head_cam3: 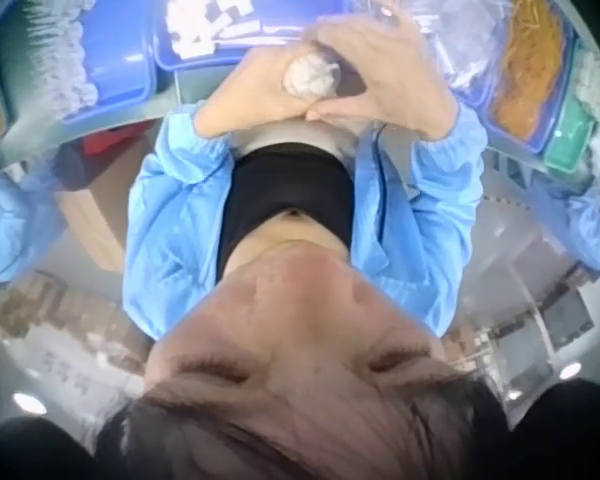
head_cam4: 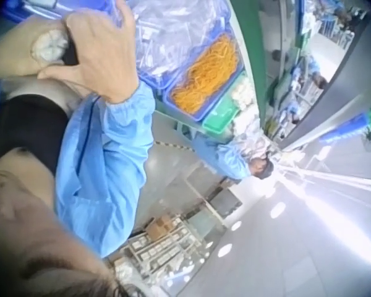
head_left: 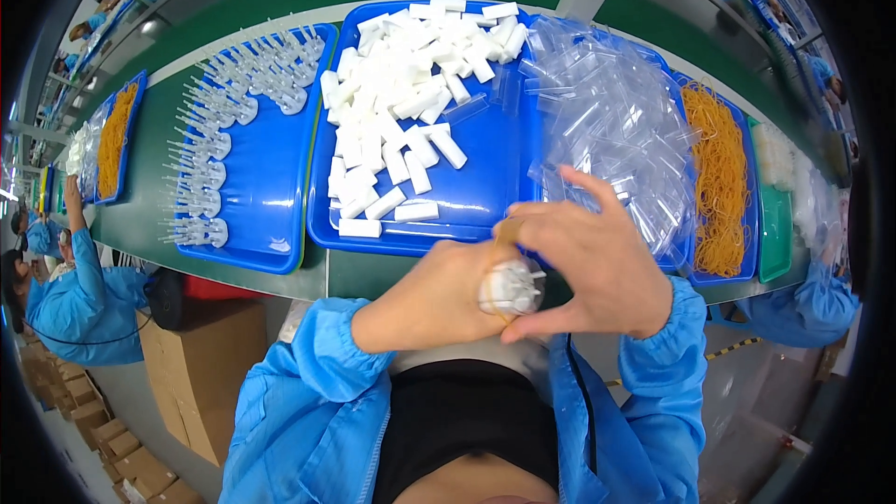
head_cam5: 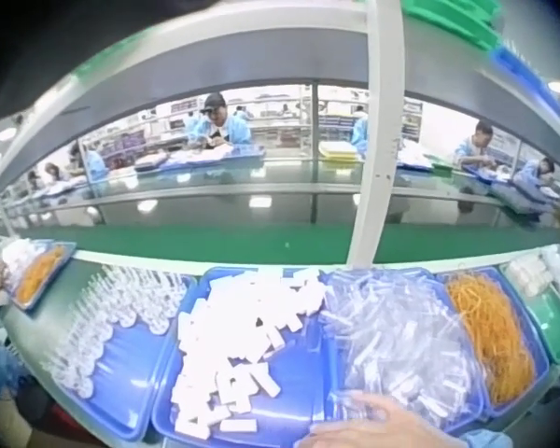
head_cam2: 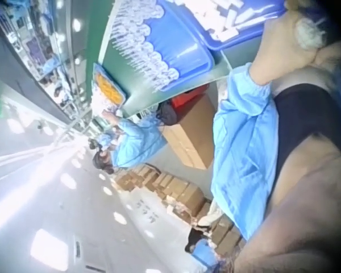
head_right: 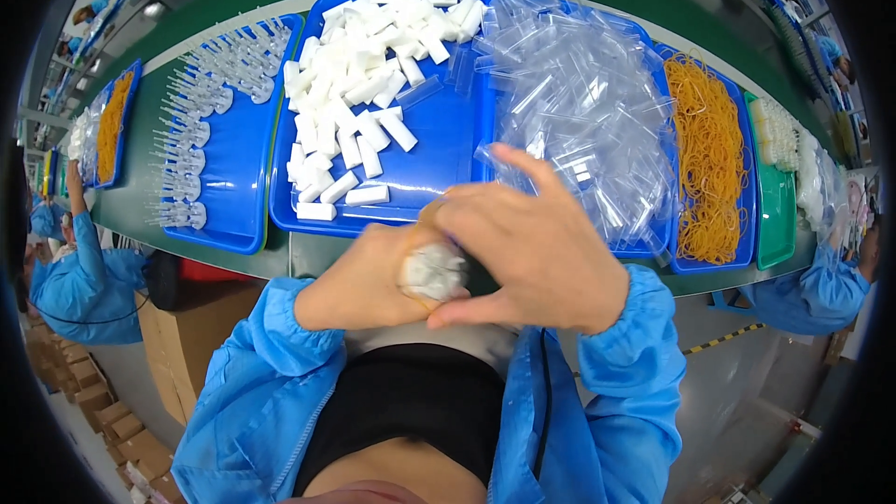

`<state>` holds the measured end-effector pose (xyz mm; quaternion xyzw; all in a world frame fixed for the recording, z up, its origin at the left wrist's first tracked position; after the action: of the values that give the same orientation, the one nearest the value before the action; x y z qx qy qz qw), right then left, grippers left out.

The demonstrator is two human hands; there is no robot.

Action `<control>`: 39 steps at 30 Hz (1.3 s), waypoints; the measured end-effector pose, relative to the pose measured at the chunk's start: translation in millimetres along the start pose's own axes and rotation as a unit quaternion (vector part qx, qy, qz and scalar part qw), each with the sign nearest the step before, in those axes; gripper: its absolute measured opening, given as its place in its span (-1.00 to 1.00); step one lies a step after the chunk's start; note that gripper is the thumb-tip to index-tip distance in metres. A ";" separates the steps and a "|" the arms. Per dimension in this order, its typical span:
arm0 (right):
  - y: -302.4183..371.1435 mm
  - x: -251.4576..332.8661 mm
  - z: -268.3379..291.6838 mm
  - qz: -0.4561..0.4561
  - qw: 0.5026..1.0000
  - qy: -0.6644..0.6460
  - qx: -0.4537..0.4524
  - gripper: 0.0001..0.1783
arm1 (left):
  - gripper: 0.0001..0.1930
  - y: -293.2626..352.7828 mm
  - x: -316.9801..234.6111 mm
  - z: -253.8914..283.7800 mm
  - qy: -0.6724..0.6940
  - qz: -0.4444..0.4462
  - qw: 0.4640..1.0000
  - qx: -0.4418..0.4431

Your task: The person assembles components by sliding white parts into clear plastic sleeves, grouping them into bundles, and wrapping rubber bands around the bundles.

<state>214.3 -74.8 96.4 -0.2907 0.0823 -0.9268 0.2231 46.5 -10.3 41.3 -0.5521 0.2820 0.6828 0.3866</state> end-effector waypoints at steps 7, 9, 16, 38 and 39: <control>60.1 -14.0 10.1 0.108 0.896 -0.425 -0.071 -0.43 | -0.79 2.1 12.8 30.4 0.457 0.001 0.858 -0.234; 43.3 -4.2 10.0 -0.025 0.849 -0.460 -0.260 -0.34 | -0.75 -3.4 -3.9 14.1 0.380 -0.047 0.876 -0.292; 24.6 -21.6 -0.2 -0.206 0.884 -0.090 -0.410 -0.04 | -0.70 -6.9 -26.7 -15.4 0.102 -0.266 0.958 -0.009; 36.8 13.7 -12.4 0.110 0.957 0.141 -0.227 -0.42 | -0.63 11.6 19.3 -40.8 0.610 0.219 0.758 -0.075; 37.0 2.7 -14.4 -0.009 0.952 -0.180 -0.249 -0.18 | -0.58 9.0 11.9 -35.6 0.583 0.096 0.801 -0.095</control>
<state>217.5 -108.6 75.5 -0.4996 0.2659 -0.8114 0.1460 57.0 -41.5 21.1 -0.8501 0.4394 0.2891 0.0271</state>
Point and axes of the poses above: each hand's wrist, its own y-axis away from the middle knuckle, its own z-axis out of the back of the hand, x = y × z, the point moved 2 cm from there along -y, towards the middle knuckle, and after that the axes turned 5 degrees about -x, right-handed, at the moved point
